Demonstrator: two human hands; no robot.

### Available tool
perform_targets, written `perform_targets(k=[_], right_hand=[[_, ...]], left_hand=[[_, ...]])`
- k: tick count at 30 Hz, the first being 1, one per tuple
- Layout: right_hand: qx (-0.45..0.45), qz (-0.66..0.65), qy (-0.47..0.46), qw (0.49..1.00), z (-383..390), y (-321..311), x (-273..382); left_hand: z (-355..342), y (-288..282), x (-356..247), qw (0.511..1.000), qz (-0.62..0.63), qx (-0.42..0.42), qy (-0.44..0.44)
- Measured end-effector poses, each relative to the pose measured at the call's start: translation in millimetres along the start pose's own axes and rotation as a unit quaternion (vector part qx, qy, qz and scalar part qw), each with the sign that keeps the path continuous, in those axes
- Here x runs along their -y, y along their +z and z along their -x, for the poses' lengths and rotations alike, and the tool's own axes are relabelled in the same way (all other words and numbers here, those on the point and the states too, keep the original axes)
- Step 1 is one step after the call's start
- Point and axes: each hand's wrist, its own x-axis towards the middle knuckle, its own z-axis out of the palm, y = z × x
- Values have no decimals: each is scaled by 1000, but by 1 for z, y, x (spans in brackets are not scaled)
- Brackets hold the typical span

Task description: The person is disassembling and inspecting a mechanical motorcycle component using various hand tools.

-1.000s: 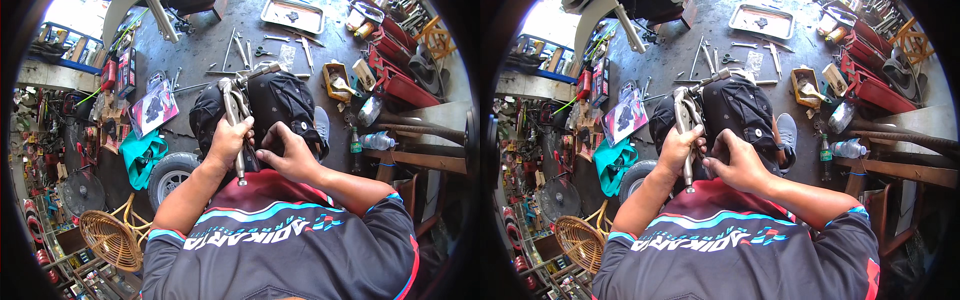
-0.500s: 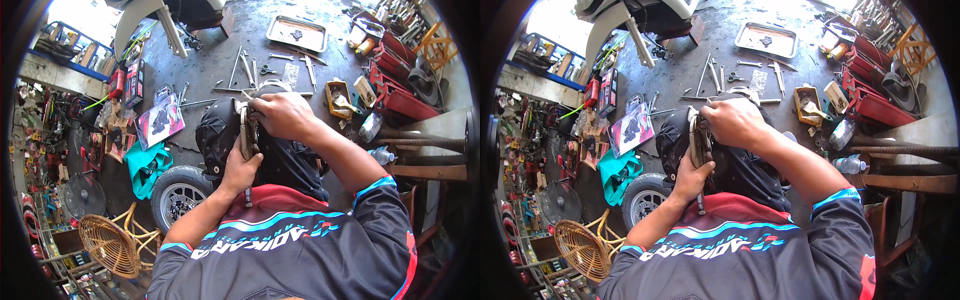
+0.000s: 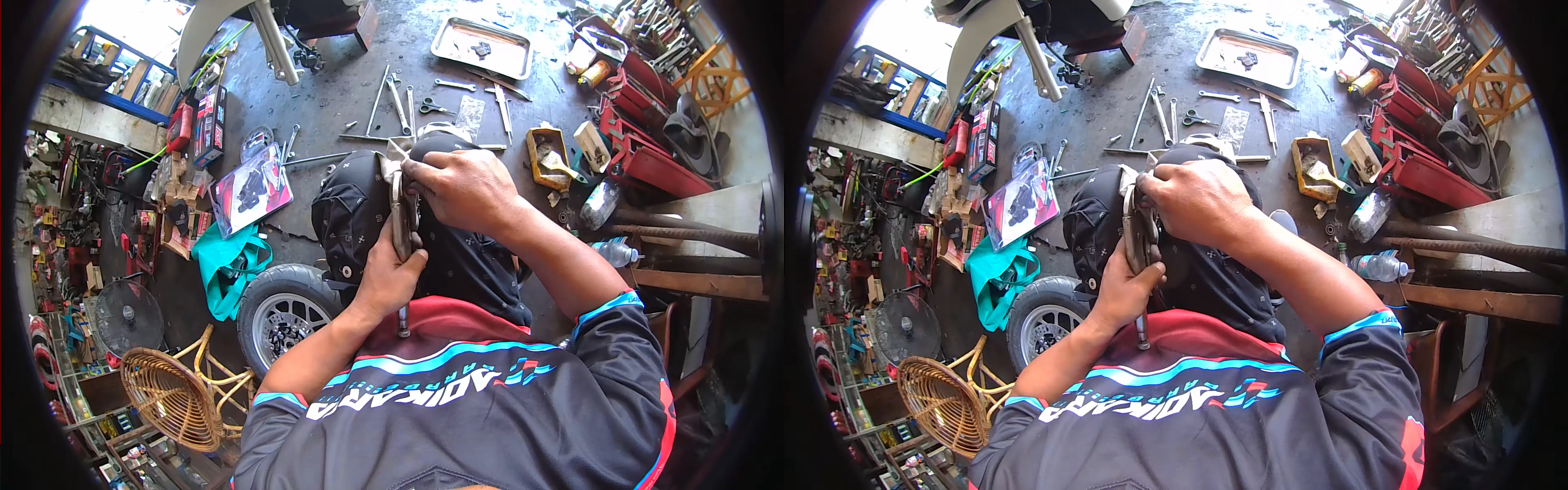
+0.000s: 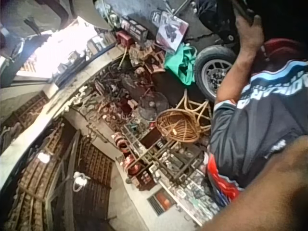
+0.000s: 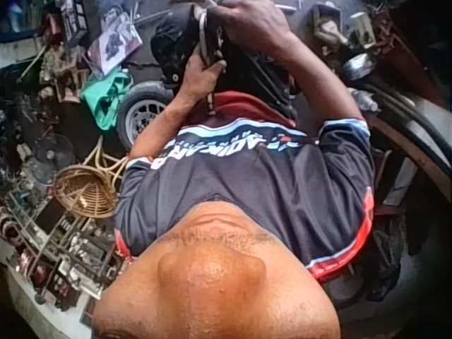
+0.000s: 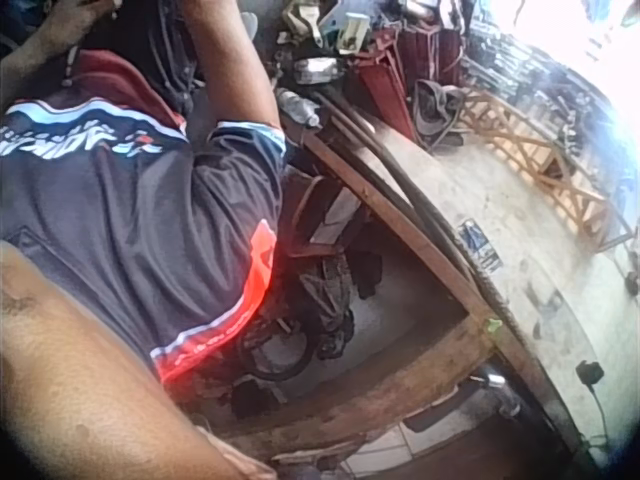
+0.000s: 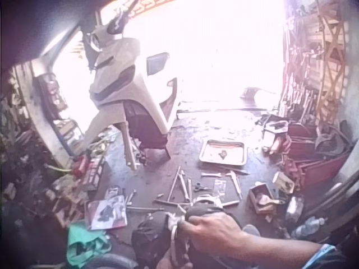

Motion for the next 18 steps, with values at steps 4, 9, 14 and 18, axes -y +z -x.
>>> perform_targets(k=[4,9,14,18], right_hand=[[-29,21,-17,999,-7,-2,2],[-327,-215,-5,920,25,0,27],[14,-499,80,863,72,52,65],[18,-375,153,914,73,61,79]], left_hand=[[-8,-4,2,1000,5,-12,13],[-21,-15,-28,989,134,-46,44],[-34,-5,-49,976,123,-120,136],[-26,14,-50,963,47,-168,205]])
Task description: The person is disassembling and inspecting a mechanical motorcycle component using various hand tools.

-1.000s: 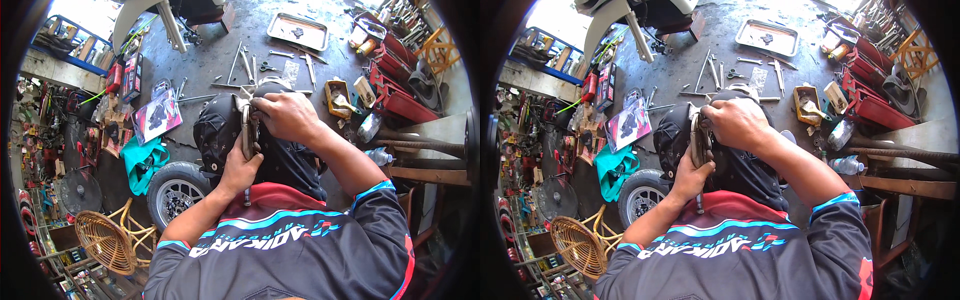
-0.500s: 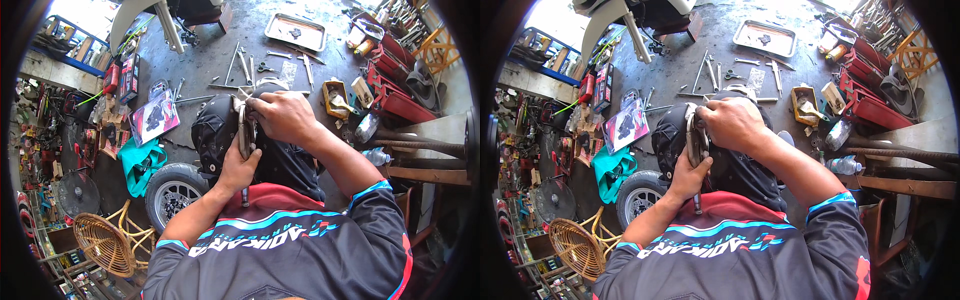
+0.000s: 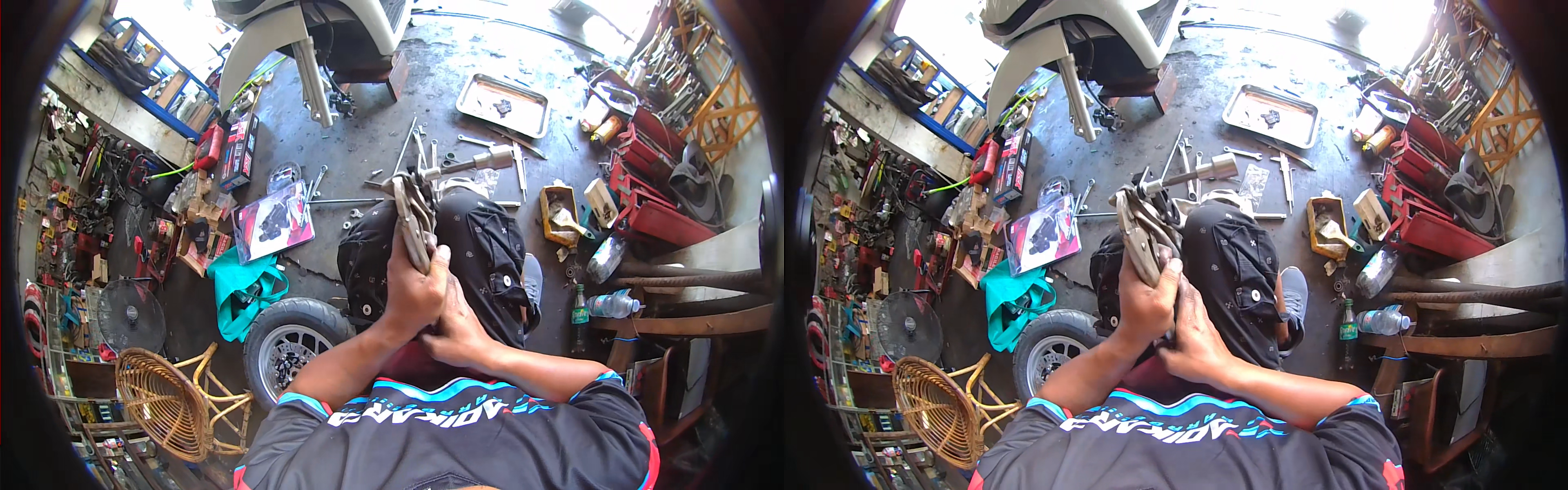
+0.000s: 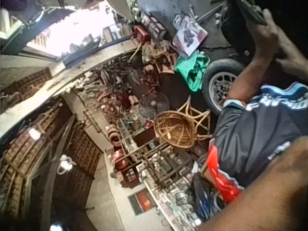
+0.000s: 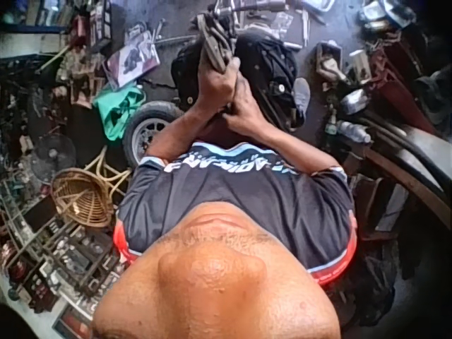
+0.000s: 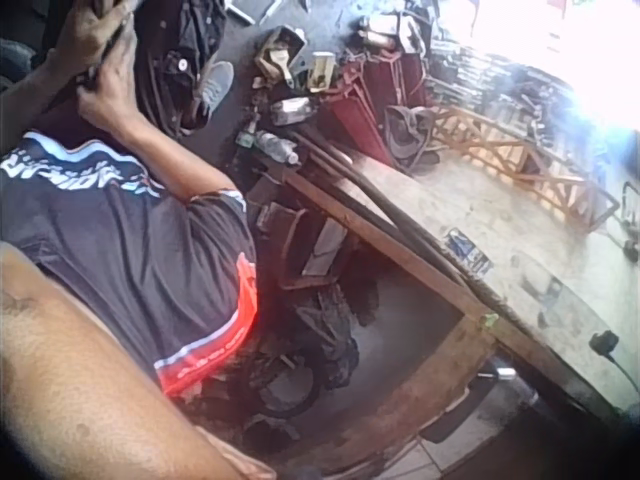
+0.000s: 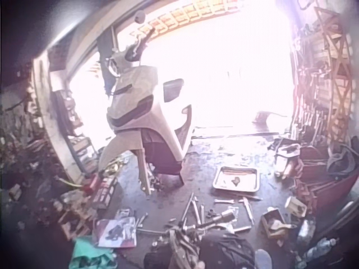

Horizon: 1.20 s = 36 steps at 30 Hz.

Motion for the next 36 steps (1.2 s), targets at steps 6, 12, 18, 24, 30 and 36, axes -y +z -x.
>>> perform_targets(k=[6,12,18,24,30,36], right_hand=[[-119,25,-44,992,-12,1,-2],[-164,70,-96,979,-21,0,-9],[-177,134,-137,965,-23,-3,-9],[-159,131,-145,968,-27,-6,-7],[-195,110,-173,959,-10,-22,-6],[-184,71,-173,965,4,-16,-13]], left_hand=[[0,7,-9,1000,6,5,-15],[6,10,0,995,71,-62,-16],[6,4,-1,997,47,-25,-51],[-3,4,8,987,117,-83,-65],[-18,-1,10,948,269,-127,-113],[-23,3,11,936,299,-141,-120]])
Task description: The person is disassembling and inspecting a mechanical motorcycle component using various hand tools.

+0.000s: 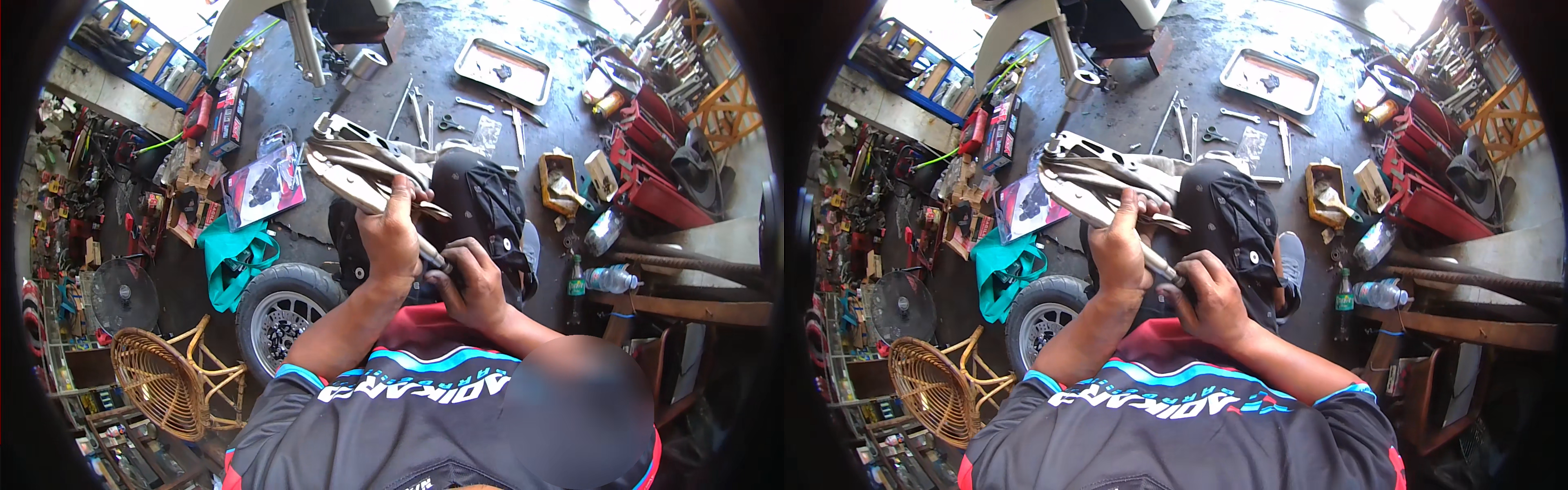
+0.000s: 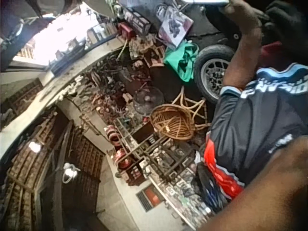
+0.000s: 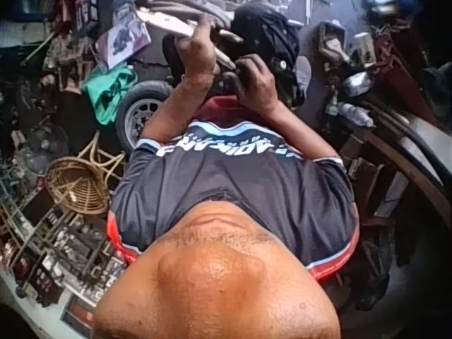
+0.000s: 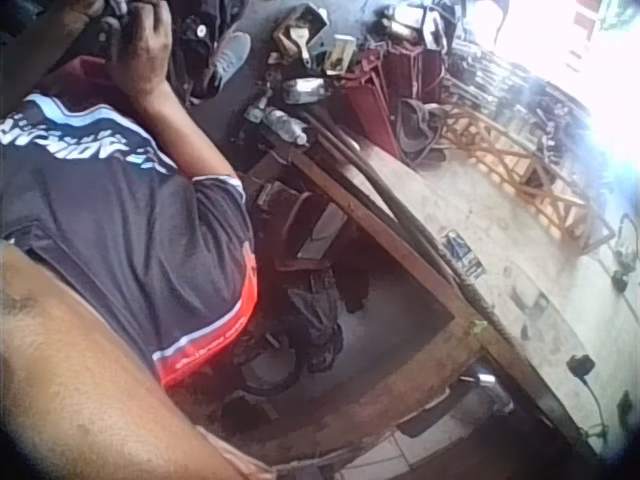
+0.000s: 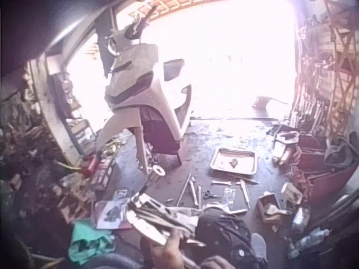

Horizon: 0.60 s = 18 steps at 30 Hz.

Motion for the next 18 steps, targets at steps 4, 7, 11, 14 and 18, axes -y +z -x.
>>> perform_targets(k=[4,7,11,14,18], right_hand=[[-7,-58,66,996,2,4,7],[-21,-132,134,982,1,5,5],[5,-321,244,915,8,11,-7],[60,-637,329,695,6,8,-12],[70,-320,241,914,1,-6,-1]], left_hand=[[10,10,-10,999,0,-26,-37],[10,11,-7,999,-11,-26,-14],[6,13,-6,1000,2,-24,-21],[4,13,-8,998,18,-37,-36],[8,11,-4,998,40,-42,-29]])
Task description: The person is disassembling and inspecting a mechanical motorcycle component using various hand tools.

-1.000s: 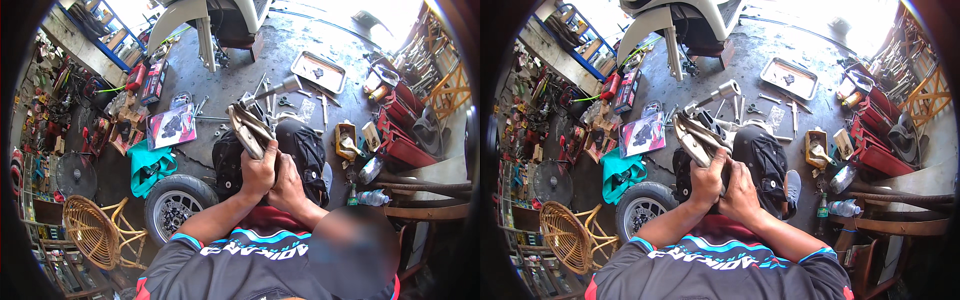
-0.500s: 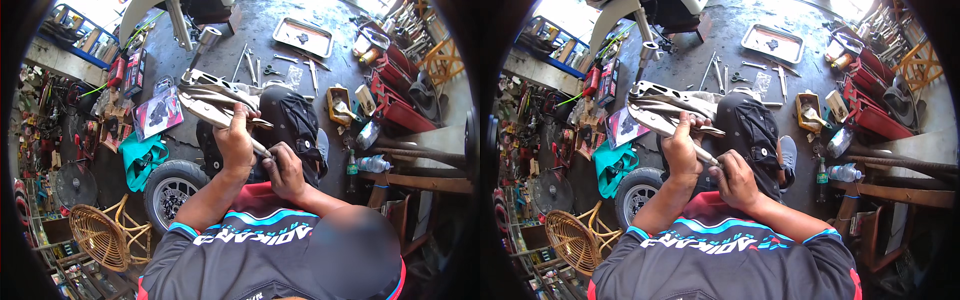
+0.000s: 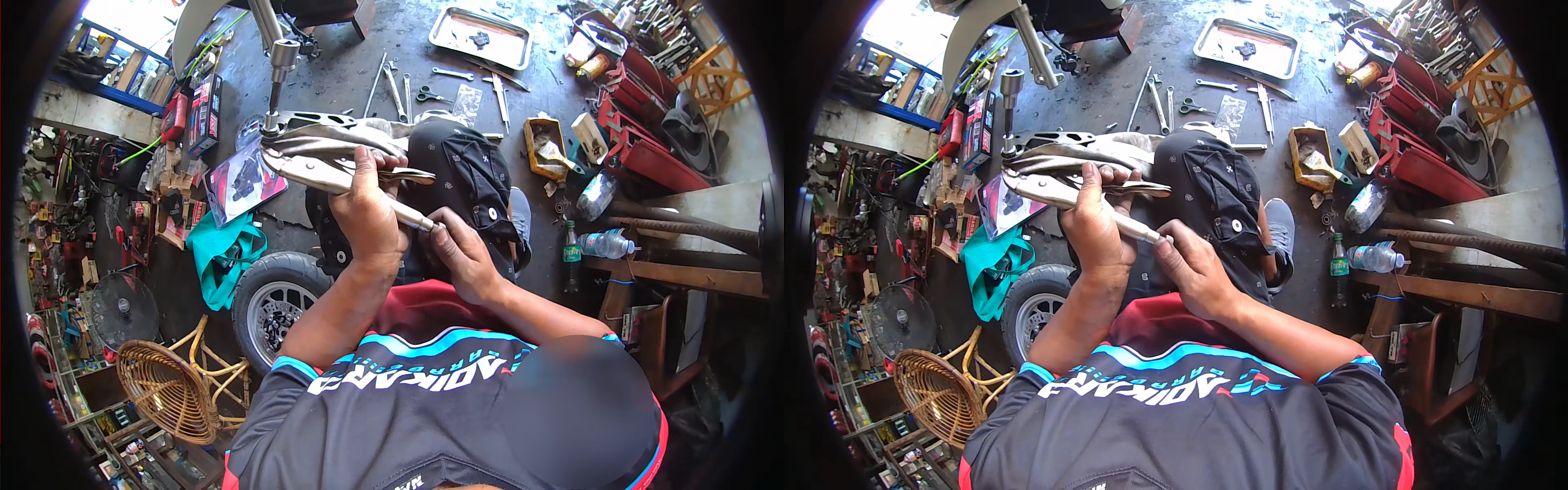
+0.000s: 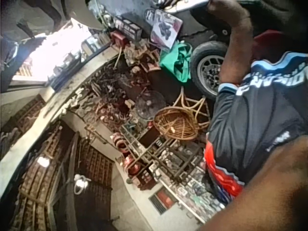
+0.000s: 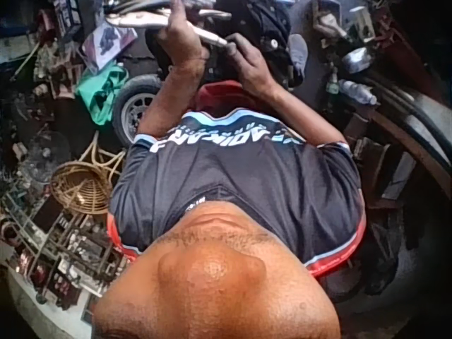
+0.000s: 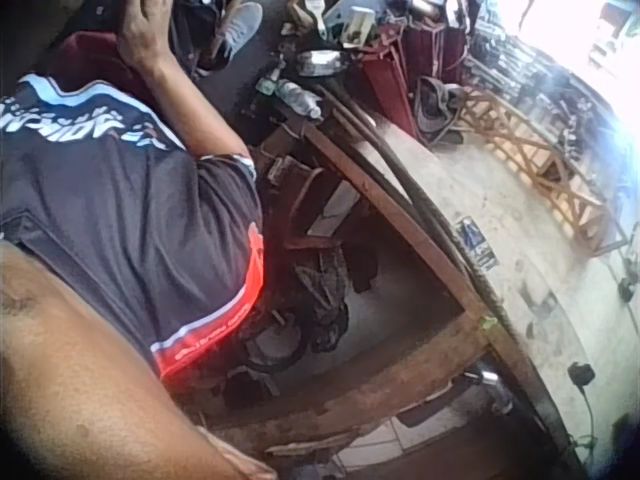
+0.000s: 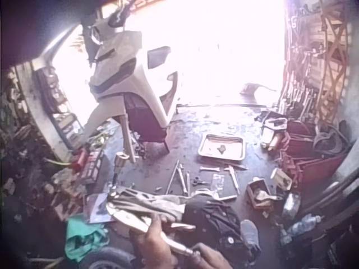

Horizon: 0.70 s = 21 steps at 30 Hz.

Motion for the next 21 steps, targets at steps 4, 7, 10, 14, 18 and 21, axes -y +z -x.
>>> perform_targets(k=[4,7,10,14,18,21], right_hand=[[-126,194,-79,970,1,4,-1],[-167,190,-89,963,-2,5,5],[-195,152,-67,967,-3,4,3],[-183,-27,20,983,-3,4,8],[-93,-313,194,925,-2,-6,24],[-5,-116,180,977,-10,-24,26]], left_hand=[[2,4,8,1000,-4,-31,-4],[2,0,18,998,51,-11,20],[4,6,19,999,41,-32,16],[5,10,21,998,40,-43,-6],[2,4,23,997,43,-65,-20],[-5,-7,22,995,73,-55,-42]])
